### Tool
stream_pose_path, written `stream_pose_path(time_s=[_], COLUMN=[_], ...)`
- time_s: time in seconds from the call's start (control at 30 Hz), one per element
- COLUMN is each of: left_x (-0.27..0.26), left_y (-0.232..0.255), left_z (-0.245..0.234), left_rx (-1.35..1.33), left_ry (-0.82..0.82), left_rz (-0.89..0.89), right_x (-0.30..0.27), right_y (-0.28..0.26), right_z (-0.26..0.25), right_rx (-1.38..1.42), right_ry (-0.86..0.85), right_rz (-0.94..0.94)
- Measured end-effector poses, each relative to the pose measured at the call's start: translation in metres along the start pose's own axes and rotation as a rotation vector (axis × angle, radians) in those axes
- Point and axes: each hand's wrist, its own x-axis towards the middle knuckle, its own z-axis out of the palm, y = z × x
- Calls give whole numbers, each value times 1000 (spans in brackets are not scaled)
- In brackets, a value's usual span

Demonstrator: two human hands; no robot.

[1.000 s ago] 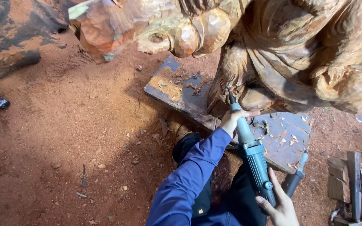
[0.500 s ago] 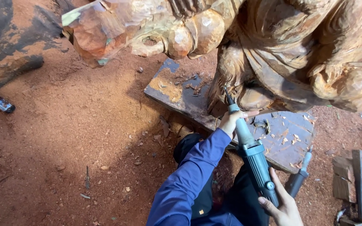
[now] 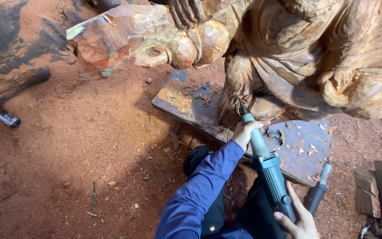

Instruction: Using a power carving tool to refine the intricate details of a large wooden sculpture.

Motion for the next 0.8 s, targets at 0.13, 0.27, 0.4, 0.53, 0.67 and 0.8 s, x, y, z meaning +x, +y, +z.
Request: stream_pose_path(time_s=[0.13, 0.27, 0.4, 0.53, 0.67, 0.8], left_x=[-9, -4, 4, 3, 8, -4], left_y=[2, -2, -9, -6, -8, 7], left_z=[-4, -5, -3, 2, -1, -1], left_rx=[26, 51, 46, 110, 80, 148], left_ry=[-32, -47, 7, 38, 4, -31], left_rz=[-9, 57, 15, 18, 28, 21], right_x=[4, 7, 27, 21, 21, 13], right_y=[6, 14, 49, 44, 54, 60], right_z=[-5, -4, -7, -2, 5, 23], right_rx=[-12, 12, 83, 102, 22, 20], right_ry=[-35, -59, -80, -61, -39, -6], right_rz=[-5, -95, -147, -122, -104, -97])
